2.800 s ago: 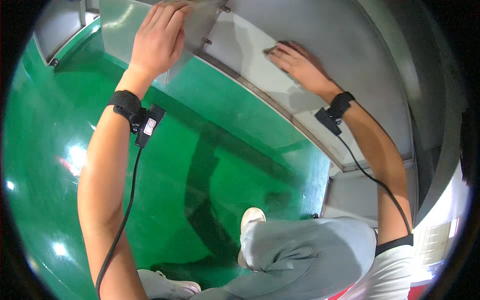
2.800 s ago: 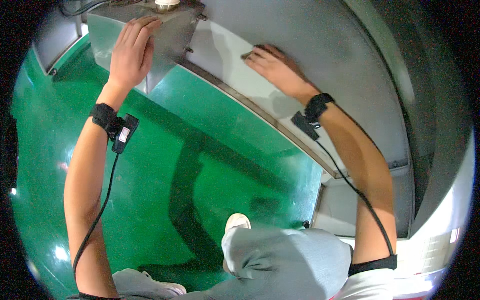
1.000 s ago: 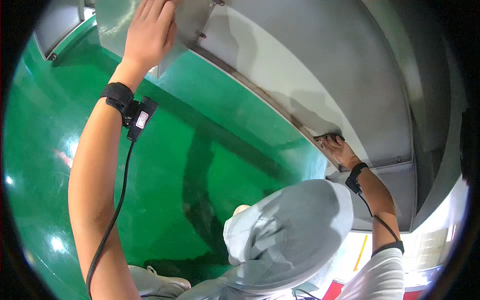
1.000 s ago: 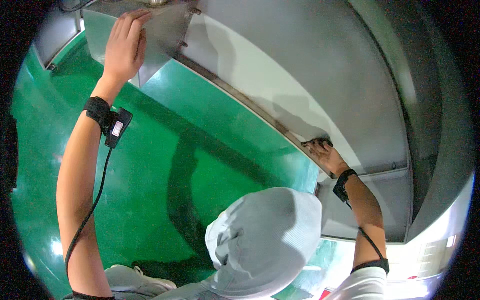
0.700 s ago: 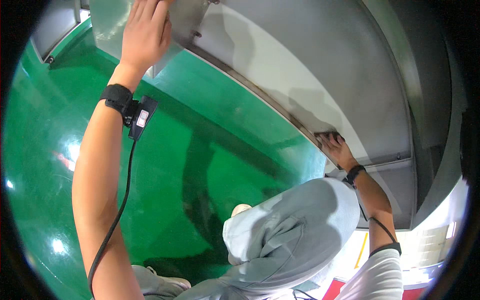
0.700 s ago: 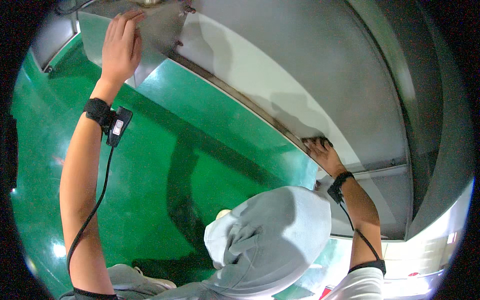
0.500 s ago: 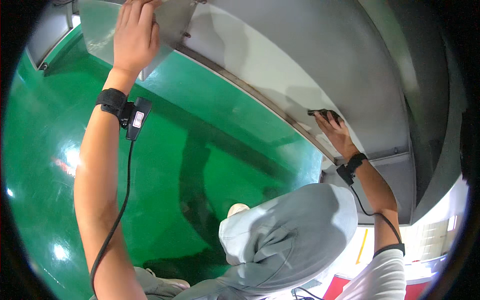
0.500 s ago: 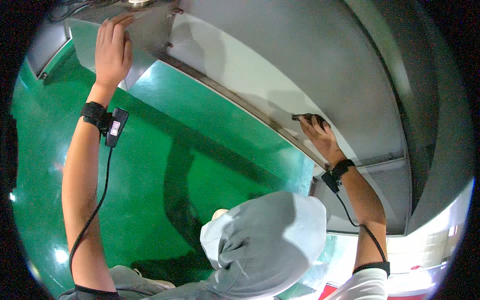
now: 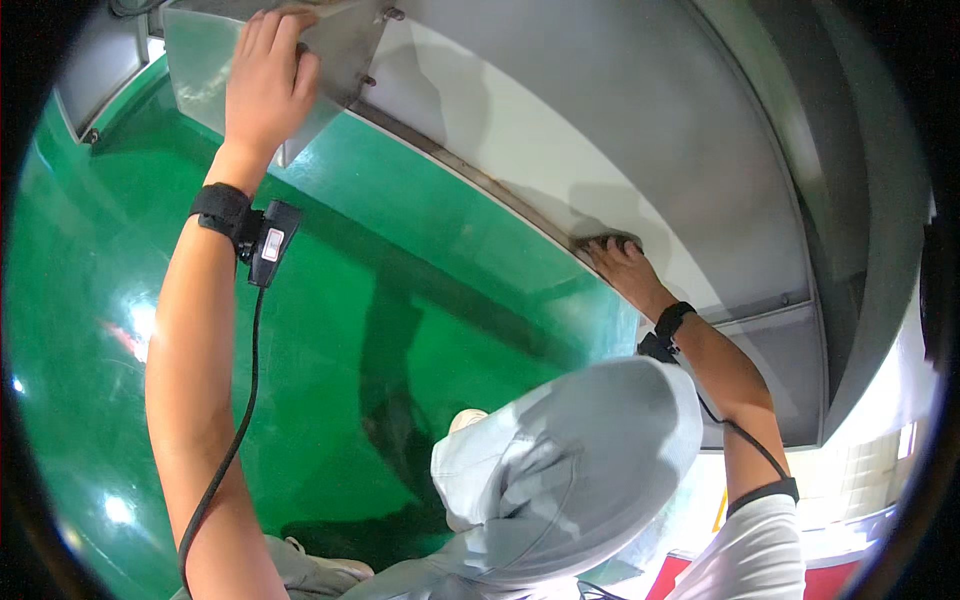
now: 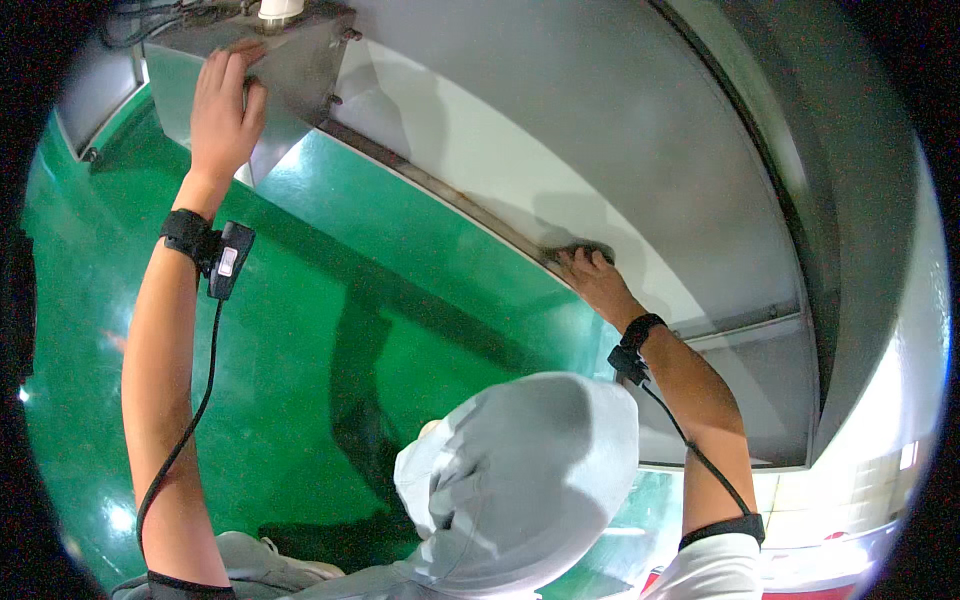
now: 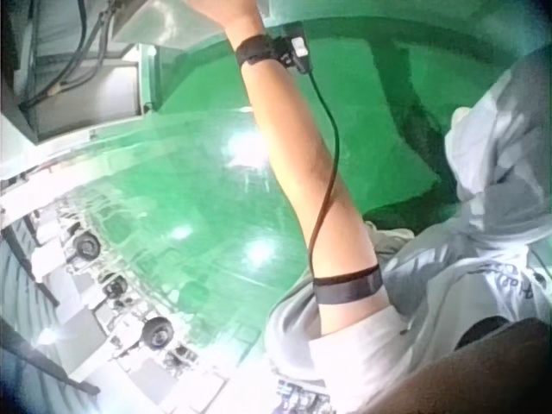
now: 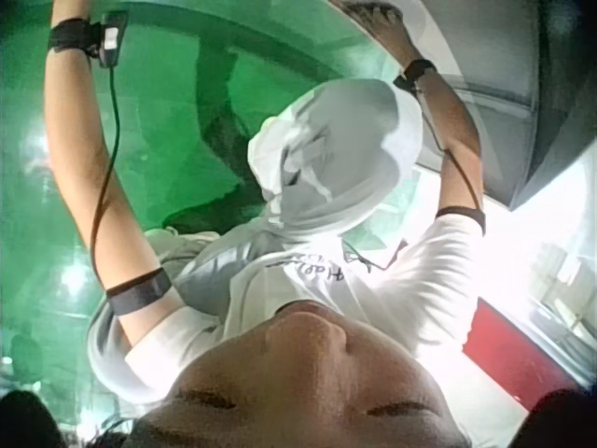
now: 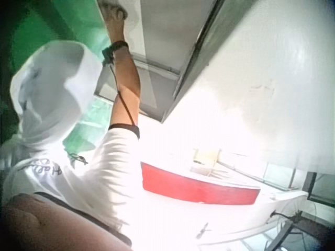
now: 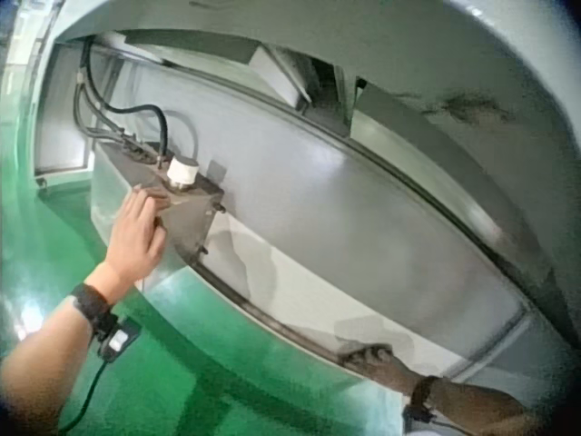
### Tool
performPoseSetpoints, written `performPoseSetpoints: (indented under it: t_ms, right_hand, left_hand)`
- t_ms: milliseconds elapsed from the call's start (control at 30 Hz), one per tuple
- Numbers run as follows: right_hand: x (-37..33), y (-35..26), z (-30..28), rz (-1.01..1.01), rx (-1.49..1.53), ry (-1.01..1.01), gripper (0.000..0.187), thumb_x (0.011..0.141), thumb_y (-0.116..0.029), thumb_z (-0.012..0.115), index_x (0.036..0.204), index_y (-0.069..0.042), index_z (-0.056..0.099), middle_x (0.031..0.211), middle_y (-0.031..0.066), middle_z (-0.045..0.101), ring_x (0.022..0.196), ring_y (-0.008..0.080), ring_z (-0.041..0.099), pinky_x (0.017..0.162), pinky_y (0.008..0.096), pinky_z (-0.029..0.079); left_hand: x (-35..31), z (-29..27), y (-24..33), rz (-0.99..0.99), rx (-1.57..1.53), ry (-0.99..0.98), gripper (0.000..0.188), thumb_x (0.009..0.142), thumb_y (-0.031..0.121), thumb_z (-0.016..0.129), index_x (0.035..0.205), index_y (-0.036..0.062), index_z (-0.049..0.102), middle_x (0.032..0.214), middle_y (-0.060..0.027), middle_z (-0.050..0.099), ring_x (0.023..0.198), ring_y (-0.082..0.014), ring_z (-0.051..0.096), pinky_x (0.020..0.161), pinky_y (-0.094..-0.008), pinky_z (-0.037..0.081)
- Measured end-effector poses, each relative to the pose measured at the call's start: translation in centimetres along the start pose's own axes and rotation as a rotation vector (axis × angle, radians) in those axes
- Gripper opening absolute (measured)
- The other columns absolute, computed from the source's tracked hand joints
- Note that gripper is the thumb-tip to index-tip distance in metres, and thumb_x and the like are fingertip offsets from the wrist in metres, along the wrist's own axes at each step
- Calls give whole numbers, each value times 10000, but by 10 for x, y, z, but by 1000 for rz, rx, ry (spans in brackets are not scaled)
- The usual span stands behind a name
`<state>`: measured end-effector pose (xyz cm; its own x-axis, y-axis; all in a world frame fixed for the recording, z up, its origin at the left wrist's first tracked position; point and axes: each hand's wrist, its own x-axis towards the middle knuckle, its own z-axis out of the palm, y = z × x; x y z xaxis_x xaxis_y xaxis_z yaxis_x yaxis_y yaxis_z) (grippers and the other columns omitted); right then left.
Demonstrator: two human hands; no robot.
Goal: The person wipes the underside and side panels of a white industrial machine with a brown cloth. They repeatedly fold the cloth and continue wiping different sections of the machine's lower housing.
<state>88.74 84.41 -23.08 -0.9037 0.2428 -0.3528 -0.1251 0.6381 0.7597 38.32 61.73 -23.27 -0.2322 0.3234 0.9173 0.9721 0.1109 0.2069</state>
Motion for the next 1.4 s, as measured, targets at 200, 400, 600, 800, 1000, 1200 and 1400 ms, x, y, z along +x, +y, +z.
performPoseSetpoints:
  t_ms: [200,400,600,800,1000,1200,1400]
  right_hand:
    - [55,12,-56,53,-204,144,456,835,-186,510,1274,-77,455,1206,53,536,1159,203,447,911,317,345]
    - [-5,-8,1,65,-157,-55,492,829,-160,507,1307,-67,436,1336,72,444,1199,216,405,938,346,344]
    - [49,16,-51,191,-221,79,632,790,-123,523,1386,-46,328,1427,89,352,1206,261,397,933,371,358]
    - [-49,17,4,214,-161,15,598,808,-87,492,1390,-126,361,1393,76,401,1188,247,425,922,352,379]
    - [-106,55,-20,1053,128,182,747,813,-24,475,1476,-181,168,1477,73,294,1234,264,386,1028,501,251]
    - [-27,-21,-13,592,438,210,528,839,-12,464,1354,-117,424,1334,139,465,1235,268,423,981,442,365]
    - [-45,14,-13,1041,529,325,639,789,87,429,1401,-52,309,1331,193,458,1187,347,461,1003,429,359]
  left_hand:
    - [-5,-8,-14,74,63,34,345,793,94,492,1131,32,518,1120,-173,525,1098,-377,462,992,-441,357]
    - [1,-14,-5,95,-33,-61,364,775,86,491,1133,30,523,1149,-176,520,1112,-381,455,1018,-444,336]
    - [-9,0,-13,22,37,16,383,767,86,499,1146,34,523,1183,-163,515,1123,-371,456,1021,-438,336]
    - [-7,-6,-4,58,-39,3,364,751,82,507,1111,42,536,1124,-122,559,1077,-348,497,1029,-437,350]
    - [0,-3,-5,15,-13,0,389,754,52,503,1142,27,521,1192,-144,530,1159,-352,452,1030,-450,324]
    - [5,-8,-2,29,15,22,354,745,55,506,1096,17,528,1160,-130,541,1102,-351,479,1034,-447,335]
    - [3,-8,-4,56,6,-33,356,736,52,509,1090,23,532,1154,-124,543,1102,-353,479,1041,-446,335]
